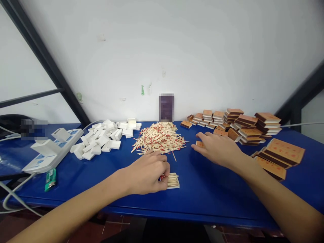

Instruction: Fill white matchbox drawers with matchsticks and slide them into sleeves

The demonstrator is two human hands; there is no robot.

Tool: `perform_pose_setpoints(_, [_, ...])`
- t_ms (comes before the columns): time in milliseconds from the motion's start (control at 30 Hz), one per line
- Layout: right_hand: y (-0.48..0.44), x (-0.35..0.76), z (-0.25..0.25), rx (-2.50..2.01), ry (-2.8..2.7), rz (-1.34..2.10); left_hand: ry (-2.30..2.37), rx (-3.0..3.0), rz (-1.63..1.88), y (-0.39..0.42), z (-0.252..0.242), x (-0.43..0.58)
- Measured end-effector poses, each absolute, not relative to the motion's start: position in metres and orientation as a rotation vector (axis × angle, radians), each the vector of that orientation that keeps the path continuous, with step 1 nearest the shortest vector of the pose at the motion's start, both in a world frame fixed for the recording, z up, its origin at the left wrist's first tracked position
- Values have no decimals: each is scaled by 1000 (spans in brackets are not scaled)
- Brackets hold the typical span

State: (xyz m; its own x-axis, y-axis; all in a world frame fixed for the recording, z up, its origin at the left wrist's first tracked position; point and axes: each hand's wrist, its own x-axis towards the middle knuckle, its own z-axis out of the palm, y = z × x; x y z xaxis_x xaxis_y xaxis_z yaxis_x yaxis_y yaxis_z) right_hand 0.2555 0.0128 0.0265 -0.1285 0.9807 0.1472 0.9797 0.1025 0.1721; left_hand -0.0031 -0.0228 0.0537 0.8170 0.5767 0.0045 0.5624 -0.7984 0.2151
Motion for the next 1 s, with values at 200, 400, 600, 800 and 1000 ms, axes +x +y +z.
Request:
perform_pose_setpoints(200, [8,253,30,2041,2319,305,945,2732,154,-23,53,-9])
perform_pose_setpoints(400, [7,258,34,1915,2314,188,913,2802,213,-33,34,-19])
perform_pose_setpoints(600, [-4,251,43,1582,2664,-305,814,2788,366,-24,15,-27])
perform_pose_setpoints(800, [-16,226,38,1307,2903,-703,857,2604,528,-7,6,-29])
perform_pose_setpoints(1000, [-16,217,30,1280,3040,-622,853,2546,607,-10,1,-29])
